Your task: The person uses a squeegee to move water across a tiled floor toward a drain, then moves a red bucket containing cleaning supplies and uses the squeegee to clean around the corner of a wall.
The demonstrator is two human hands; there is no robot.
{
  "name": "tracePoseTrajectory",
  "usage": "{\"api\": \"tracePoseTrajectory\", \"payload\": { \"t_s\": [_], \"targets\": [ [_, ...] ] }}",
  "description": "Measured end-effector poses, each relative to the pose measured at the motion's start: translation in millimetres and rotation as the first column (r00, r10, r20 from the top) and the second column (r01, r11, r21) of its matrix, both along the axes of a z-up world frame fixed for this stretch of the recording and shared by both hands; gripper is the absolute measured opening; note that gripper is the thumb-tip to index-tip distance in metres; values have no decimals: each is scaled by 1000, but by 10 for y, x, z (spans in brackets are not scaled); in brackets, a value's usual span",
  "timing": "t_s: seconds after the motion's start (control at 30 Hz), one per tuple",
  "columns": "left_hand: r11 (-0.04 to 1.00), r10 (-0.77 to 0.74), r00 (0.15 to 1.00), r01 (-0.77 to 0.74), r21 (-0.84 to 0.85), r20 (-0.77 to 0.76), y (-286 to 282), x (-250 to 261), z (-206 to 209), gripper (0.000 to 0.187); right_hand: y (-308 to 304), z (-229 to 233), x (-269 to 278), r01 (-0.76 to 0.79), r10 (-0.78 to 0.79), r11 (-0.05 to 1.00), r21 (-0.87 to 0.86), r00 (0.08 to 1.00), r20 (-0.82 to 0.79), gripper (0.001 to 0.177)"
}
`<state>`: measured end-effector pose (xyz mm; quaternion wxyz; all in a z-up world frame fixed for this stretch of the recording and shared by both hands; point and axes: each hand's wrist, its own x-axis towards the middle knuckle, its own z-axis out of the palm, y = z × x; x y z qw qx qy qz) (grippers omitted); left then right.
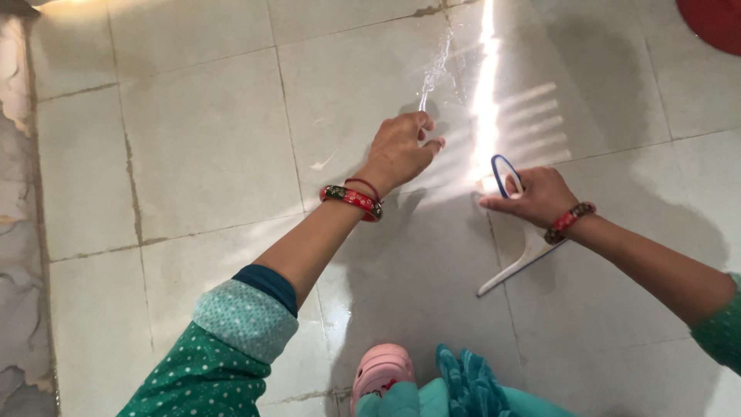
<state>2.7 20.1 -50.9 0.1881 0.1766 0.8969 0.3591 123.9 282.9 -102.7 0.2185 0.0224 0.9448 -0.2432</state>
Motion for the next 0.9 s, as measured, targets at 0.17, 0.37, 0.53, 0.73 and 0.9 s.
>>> {"api": "tracePoseTrajectory", "payload": {
  "t_s": [0.17, 0.37, 0.53, 0.73, 0.9],
  "targets": [
    [1000, -12, 1000, 12, -11, 25, 134, 75, 36, 38, -197, -146, -415, 25, -25, 1000, 5, 999, 46, 59],
    [999, -25, 999, 27, 29, -46, 86, 164, -68, 36, -608, -111, -1355, 117, -110, 992, 36, 983, -150, 61],
    [999, -43, 999, 43, -18, -8, 1, 173, -19, 36, -731, 381, -1700, 196, -239, 970, -144, 878, -414, 62],
    [999, -50, 999, 51, -18, 10, 59, 162, 79, 37, -319, 924, -1361, -49, 35, 999, -11, 842, -538, 48],
    [988, -149, 988, 150, 29, -42, 323, 141, 68, 37, 384, 1068, -708, 40, 128, 946, 323, 867, -482, 13]
  ]
}}
